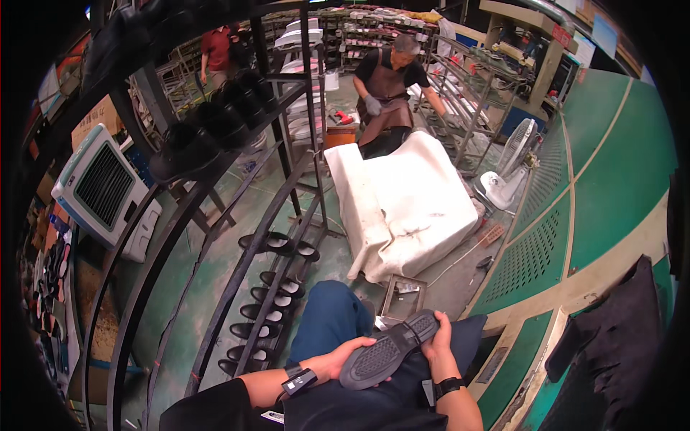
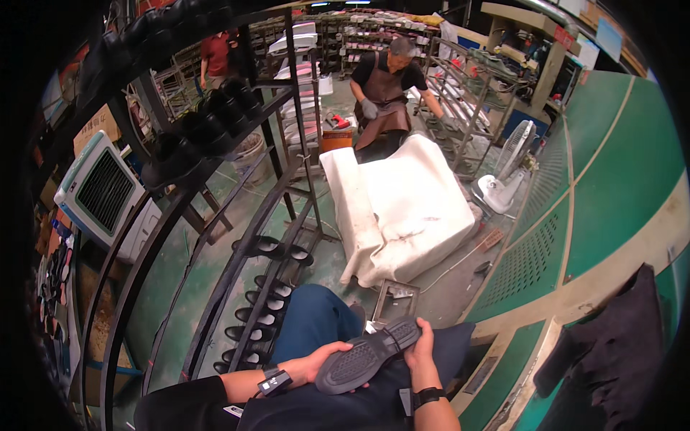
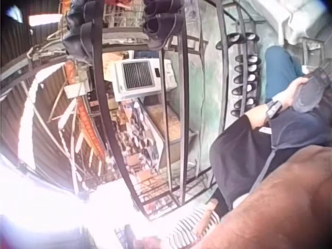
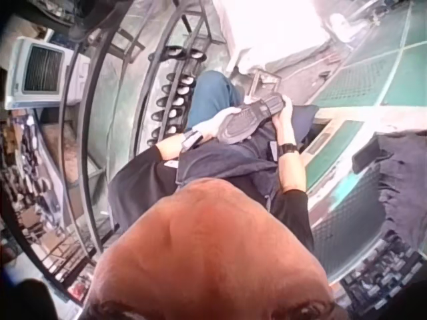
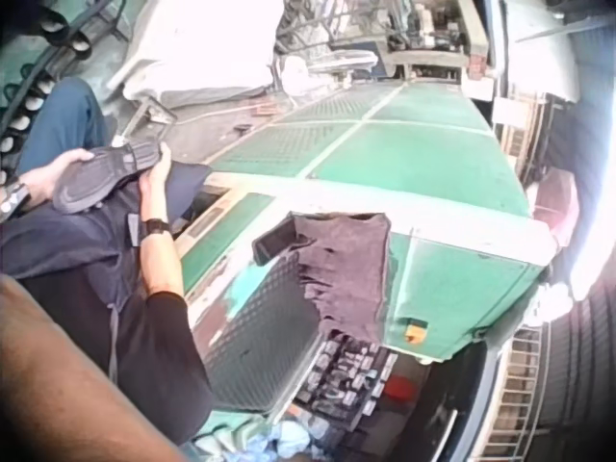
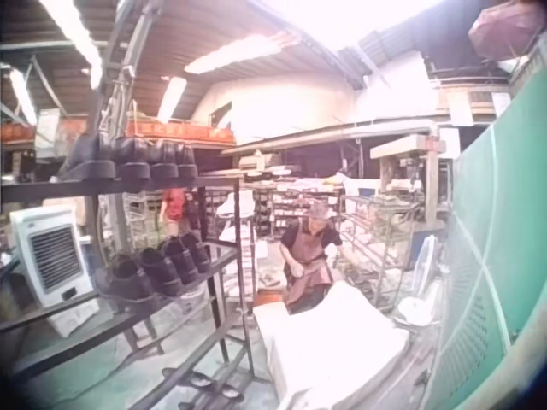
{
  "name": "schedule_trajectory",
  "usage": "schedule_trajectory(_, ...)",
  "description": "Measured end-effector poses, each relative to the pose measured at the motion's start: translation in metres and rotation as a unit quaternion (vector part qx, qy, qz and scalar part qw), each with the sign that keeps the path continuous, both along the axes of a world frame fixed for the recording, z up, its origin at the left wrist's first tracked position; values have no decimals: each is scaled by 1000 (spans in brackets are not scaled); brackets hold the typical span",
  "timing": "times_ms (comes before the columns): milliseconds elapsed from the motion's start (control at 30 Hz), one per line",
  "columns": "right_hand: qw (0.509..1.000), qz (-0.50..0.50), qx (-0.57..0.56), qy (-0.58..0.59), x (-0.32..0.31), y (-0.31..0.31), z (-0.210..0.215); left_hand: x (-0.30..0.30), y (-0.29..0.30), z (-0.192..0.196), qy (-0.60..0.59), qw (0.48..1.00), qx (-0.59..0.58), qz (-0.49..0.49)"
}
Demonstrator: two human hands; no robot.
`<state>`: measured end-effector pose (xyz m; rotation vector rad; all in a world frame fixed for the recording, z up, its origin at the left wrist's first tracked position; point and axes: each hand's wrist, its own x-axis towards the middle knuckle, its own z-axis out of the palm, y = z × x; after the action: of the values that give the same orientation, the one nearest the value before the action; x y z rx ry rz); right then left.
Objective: Inspecting and organizing shoes on a rack in a factory setting.
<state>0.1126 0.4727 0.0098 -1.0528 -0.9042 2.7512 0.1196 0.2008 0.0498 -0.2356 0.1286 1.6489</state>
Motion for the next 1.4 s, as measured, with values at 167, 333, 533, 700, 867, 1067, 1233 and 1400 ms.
schedule_trajectory(167,999,38,3,-31,-2,9,-10,5,18,2,5,1000,-26,6)
schedule_trajectory(333,992,96,-58,66,2,10,-5,12,13,-19,-133,980,-133,70)
schedule_trajectory(533,999,27,-24,-31,-4,9,-17,8,11,12,-4,1000,-8,5)
schedule_trajectory(700,998,47,-35,28,-2,6,-19,10,10,22,-11,981,-184,57)
schedule_trajectory(867,996,66,-48,34,-5,6,-24,5,3,0,-33,987,-148,53)
schedule_trajectory(1067,977,199,56,52,-29,-4,9,0,-12,14,10,997,-58,44)
schedule_trajectory(1233,947,256,167,101,-41,-18,6,3,-23,4,1,998,-12,67)
schedule_trajectory(1400,926,203,279,153,-31,-33,24,17,-25,7,29,996,-43,69)
